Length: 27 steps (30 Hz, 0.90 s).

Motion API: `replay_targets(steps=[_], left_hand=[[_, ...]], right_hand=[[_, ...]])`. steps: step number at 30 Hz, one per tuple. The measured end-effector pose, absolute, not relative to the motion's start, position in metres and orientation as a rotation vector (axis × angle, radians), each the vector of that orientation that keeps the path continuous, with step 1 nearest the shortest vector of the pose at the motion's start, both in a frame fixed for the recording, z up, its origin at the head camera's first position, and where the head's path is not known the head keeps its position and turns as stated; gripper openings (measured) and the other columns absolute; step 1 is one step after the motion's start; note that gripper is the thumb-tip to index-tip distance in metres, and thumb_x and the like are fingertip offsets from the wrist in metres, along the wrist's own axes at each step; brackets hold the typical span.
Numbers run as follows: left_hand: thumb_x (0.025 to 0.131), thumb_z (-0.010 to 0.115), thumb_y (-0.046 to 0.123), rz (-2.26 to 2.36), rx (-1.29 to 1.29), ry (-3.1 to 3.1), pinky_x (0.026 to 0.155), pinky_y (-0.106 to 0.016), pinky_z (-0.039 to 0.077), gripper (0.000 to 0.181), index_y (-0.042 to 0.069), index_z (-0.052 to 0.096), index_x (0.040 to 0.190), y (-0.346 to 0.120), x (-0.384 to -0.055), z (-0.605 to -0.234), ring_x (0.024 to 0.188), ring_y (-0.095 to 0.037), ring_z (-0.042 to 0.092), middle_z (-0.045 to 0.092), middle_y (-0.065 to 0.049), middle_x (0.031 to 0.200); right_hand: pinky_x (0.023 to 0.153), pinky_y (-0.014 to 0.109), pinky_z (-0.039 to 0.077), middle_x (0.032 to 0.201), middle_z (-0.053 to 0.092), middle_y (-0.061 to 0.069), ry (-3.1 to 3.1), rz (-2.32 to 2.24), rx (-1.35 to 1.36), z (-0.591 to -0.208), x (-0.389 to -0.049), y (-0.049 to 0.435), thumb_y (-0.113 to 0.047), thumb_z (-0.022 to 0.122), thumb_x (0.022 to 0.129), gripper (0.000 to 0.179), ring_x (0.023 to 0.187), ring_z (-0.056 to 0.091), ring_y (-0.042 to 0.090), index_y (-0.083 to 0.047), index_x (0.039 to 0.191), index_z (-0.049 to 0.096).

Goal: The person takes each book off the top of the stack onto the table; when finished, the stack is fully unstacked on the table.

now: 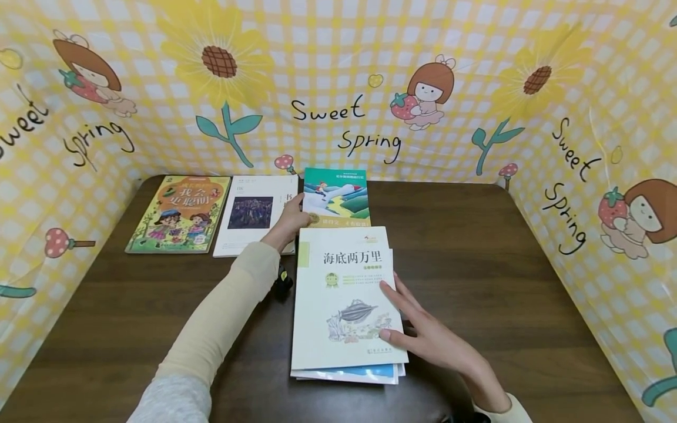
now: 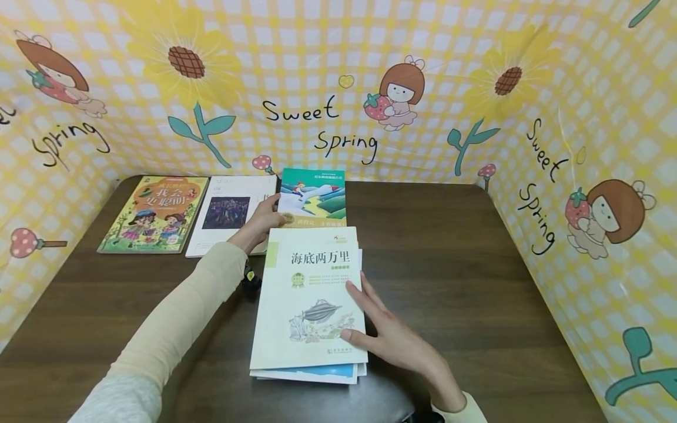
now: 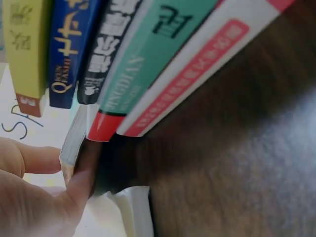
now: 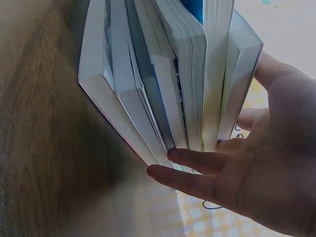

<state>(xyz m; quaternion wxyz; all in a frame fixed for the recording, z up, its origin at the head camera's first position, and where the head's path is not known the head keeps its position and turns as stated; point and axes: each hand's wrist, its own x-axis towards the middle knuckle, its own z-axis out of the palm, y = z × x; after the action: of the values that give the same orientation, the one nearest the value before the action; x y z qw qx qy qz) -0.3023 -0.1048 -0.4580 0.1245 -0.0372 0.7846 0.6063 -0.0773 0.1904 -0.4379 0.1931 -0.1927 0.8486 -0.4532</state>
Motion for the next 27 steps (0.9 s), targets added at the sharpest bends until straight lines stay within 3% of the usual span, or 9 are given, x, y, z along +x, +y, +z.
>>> replay_targets(steps=[4,9,15,18,20,21,22,23,27], left_hand=[[0.076,0.041,-0.02,1.771,-0.11,2.279,0.051,-0.024,0.04,0.089,0.003,0.008,0.154,-0.105,-0.3,-0.459,0.098,-0.031,0.052,0.038,-0.03,0.142],[0.079,0.041,-0.02,1.741,-0.137,2.25,0.046,-0.026,0.033,0.088,0.006,0.008,0.155,-0.107,-0.299,-0.46,0.081,-0.028,0.046,0.019,-0.024,0.155],[0.081,0.041,-0.018,1.673,-0.131,2.292,0.046,-0.029,0.027,0.085,0.006,0.008,0.155,-0.108,-0.299,-0.455,0.089,-0.028,0.041,0.006,-0.018,0.16],[0.084,0.044,-0.014,1.622,-0.125,2.322,0.06,-0.032,0.036,0.082,0.003,0.007,0.154,-0.108,-0.296,-0.45,0.112,-0.03,0.04,0.006,-0.018,0.16],[0.087,0.048,-0.009,1.587,-0.128,2.339,0.079,-0.037,0.043,0.079,0.001,0.008,0.154,-0.107,-0.293,-0.445,0.125,-0.033,0.037,0.007,-0.019,0.159],[0.088,0.049,-0.006,1.568,-0.124,2.347,0.091,-0.04,0.041,0.077,0.0,0.009,0.154,-0.106,-0.291,-0.442,0.133,-0.034,0.031,0.008,-0.019,0.159],[0.09,0.051,-0.003,1.559,-0.127,2.349,0.102,-0.042,0.035,0.075,-0.001,0.01,0.153,-0.105,-0.29,-0.439,0.142,-0.032,0.017,0.008,-0.019,0.159],[0.091,0.052,0.001,1.546,-0.128,2.359,0.11,-0.044,0.029,0.074,-0.002,0.012,0.153,-0.105,-0.288,-0.437,0.144,-0.033,0.014,0.01,-0.02,0.159],[0.092,0.052,0.004,1.513,-0.119,2.384,0.112,-0.047,0.027,0.067,-0.003,0.02,0.151,-0.104,-0.283,-0.43,0.143,-0.036,0.017,0.016,-0.021,0.157]], right_hand=[[0.101,0.052,0.039,0.16,-0.01,-0.012,2.376,-1.272,-0.534,-0.438,-0.077,0.19,-0.044,0.063,0.092,0.079,0.144,0.016,0.024,-0.04,0.153,0.014],[0.102,0.055,0.037,0.16,-0.01,-0.012,2.383,-1.257,-0.548,-0.438,-0.075,0.191,-0.044,0.062,0.092,0.078,0.145,0.013,0.025,-0.04,0.154,0.013],[0.102,0.057,0.034,0.16,-0.009,-0.01,2.402,-1.25,-0.549,-0.435,-0.075,0.192,-0.045,0.062,0.092,0.079,0.145,0.011,0.025,-0.04,0.153,0.014],[0.103,0.056,0.035,0.16,-0.009,-0.011,2.395,-1.242,-0.546,-0.435,-0.075,0.191,-0.046,0.062,0.092,0.079,0.145,0.012,0.024,-0.041,0.153,0.013],[0.103,0.056,0.035,0.16,-0.009,-0.011,2.392,-1.238,-0.545,-0.436,-0.075,0.19,-0.046,0.062,0.092,0.079,0.145,0.013,0.025,-0.041,0.153,0.013],[0.102,0.056,0.035,0.16,-0.009,-0.011,2.39,-1.239,-0.544,-0.436,-0.075,0.19,-0.046,0.062,0.092,0.078,0.145,0.013,0.025,-0.042,0.153,0.013],[0.102,0.056,0.035,0.16,-0.009,-0.011,2.386,-1.243,-0.543,-0.437,-0.075,0.19,-0.045,0.062,0.092,0.078,0.145,0.014,0.025,-0.042,0.153,0.013],[0.102,0.056,0.035,0.16,-0.009,-0.011,2.385,-1.247,-0.544,-0.437,-0.075,0.19,-0.045,0.062,0.092,0.078,0.145,0.014,0.025,-0.041,0.153,0.013],[0.102,0.057,0.036,0.16,-0.009,-0.01,2.386,-1.25,-0.547,-0.438,-0.075,0.19,-0.045,0.062,0.092,0.078,0.144,0.015,0.026,-0.041,0.153,0.013]])
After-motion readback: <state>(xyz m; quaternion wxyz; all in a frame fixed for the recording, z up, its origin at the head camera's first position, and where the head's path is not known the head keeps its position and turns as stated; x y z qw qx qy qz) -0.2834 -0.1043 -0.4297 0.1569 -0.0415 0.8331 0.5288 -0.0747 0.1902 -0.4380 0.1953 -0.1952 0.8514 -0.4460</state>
